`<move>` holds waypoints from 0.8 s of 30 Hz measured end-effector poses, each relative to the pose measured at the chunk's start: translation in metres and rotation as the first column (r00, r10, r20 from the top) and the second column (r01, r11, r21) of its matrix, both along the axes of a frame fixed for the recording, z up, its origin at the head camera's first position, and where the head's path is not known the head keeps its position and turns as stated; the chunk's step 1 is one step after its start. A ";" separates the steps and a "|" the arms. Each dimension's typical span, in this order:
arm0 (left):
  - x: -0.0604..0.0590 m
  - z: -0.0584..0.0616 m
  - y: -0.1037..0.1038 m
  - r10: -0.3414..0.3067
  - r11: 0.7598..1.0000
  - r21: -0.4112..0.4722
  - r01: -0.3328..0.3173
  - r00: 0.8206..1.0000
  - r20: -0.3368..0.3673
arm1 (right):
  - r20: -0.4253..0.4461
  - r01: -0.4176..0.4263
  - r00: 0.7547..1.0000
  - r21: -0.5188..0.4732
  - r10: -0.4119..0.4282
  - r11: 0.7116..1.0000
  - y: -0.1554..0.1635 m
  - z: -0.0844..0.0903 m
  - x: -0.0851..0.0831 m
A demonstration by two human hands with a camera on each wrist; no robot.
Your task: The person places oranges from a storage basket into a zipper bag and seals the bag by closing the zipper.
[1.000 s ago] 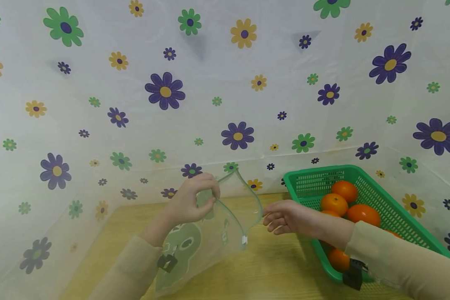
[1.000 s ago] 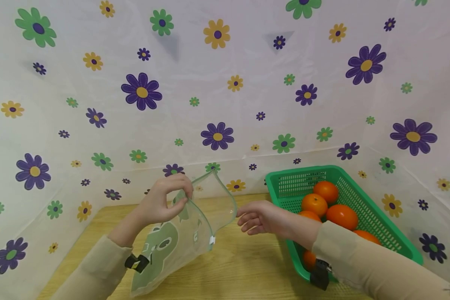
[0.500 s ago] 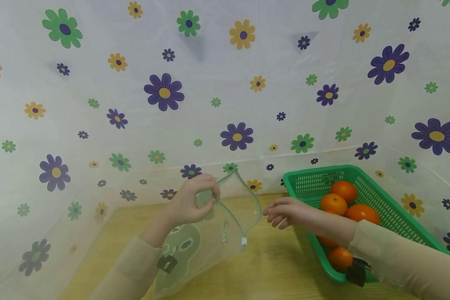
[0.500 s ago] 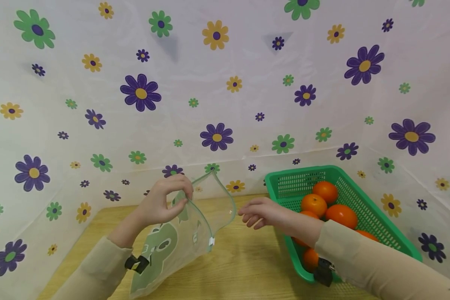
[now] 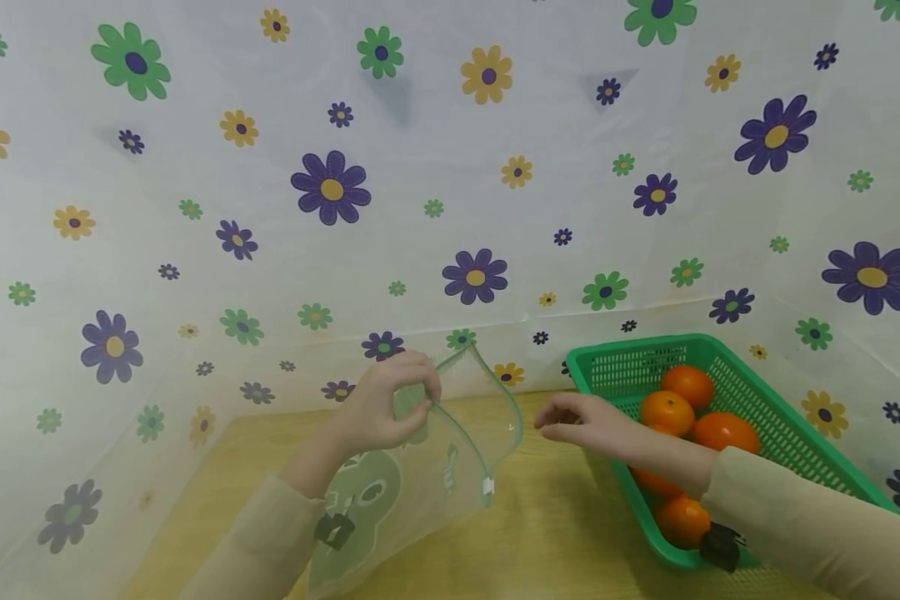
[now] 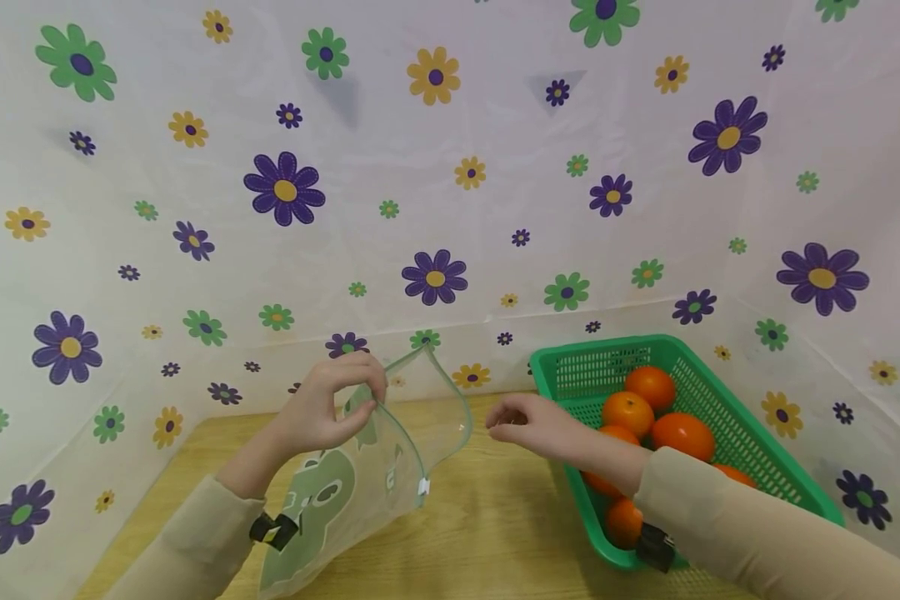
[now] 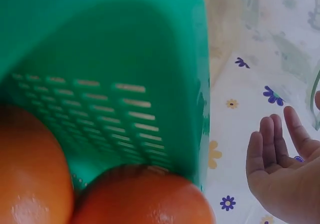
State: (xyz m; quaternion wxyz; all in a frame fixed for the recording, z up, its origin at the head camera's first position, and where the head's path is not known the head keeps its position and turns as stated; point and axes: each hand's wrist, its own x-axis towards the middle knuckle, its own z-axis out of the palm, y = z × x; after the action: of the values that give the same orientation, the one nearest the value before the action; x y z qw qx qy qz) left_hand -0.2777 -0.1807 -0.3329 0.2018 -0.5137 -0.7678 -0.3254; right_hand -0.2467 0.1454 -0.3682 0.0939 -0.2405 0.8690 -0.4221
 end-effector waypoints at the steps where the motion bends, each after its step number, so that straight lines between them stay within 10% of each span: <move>1: 0.000 0.000 0.000 -0.001 1.000 0.001 0.001 1.000 0.002 | -0.030 -0.001 1.000 0.013 0.001 1.000 0.000 0.000 0.000; 10: 0.000 0.000 0.001 0.000 1.000 0.003 0.000 1.000 0.014 | -0.228 0.003 0.973 0.201 0.044 0.980 0.002 0.002 0.002; 24: 0.000 -0.002 0.001 0.017 1.000 -0.011 -0.016 1.000 0.016 | -0.513 0.146 0.852 0.419 0.101 0.896 0.006 -0.004 0.005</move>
State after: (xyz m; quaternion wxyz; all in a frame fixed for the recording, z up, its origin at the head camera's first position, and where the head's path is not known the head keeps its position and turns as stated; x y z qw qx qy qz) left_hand -0.2782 -0.1799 -0.3351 0.1954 -0.5058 -0.7754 -0.3236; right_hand -0.2413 0.1513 -0.3717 -0.0984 -0.3075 0.9371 -0.1326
